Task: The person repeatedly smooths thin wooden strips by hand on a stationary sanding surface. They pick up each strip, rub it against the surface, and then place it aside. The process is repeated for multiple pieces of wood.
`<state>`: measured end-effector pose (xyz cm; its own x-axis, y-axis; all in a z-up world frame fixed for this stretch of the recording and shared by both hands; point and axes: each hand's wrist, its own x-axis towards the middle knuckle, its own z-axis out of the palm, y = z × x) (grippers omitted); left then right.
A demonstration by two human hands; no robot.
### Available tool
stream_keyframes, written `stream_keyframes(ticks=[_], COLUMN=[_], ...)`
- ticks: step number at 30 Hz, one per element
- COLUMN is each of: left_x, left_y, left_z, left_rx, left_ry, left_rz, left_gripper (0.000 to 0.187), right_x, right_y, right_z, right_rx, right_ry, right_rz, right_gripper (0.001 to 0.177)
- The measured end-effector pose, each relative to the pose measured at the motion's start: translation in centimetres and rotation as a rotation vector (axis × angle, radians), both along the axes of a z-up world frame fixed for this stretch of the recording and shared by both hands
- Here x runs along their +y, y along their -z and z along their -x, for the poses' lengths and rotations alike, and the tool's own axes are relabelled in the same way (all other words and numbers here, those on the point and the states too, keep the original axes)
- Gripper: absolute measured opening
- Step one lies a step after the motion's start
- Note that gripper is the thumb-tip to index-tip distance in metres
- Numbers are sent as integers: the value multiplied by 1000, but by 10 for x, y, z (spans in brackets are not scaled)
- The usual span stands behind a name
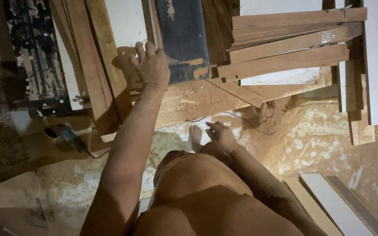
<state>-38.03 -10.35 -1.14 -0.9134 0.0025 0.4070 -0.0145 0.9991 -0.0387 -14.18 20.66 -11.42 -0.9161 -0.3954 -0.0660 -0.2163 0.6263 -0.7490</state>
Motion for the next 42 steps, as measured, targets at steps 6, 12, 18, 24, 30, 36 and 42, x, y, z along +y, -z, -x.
stream_keyframes(ticks=[6, 12, 18, 24, 30, 36, 42], left_x=[-3, -1, -10, -15, -10, -6, -7], left_y=[11, -11, -20, -41, -60, -64, -49], left_z=[13, 16, 12, -1, -16, -46, -82], left_rx=[-34, -58, -111, -357, -521, -525, -495], left_ry=[-20, -33, 26, 61, 40, 69, 121], left_rz=[-14, -2, -30, -190, -280, -334, -222], left_gripper=[20, 15, 29, 38, 46, 42, 46], right_x=[-58, -132, -165, -166, -164, -166, -161], right_y=[-52, -85, -164, -115, -231, -120, -103], right_z=[41, 126, 220, 244, 207, 213, 177], right_rx=[-26, -52, -645, -555, -414, -441, -500], right_ry=[-67, 77, 195, 1, -23, 9, 71], right_rz=[143, 330, 555, 668, 592, 398, 422], right_gripper=[47, 45, 73, 78, 61, 35, 41])
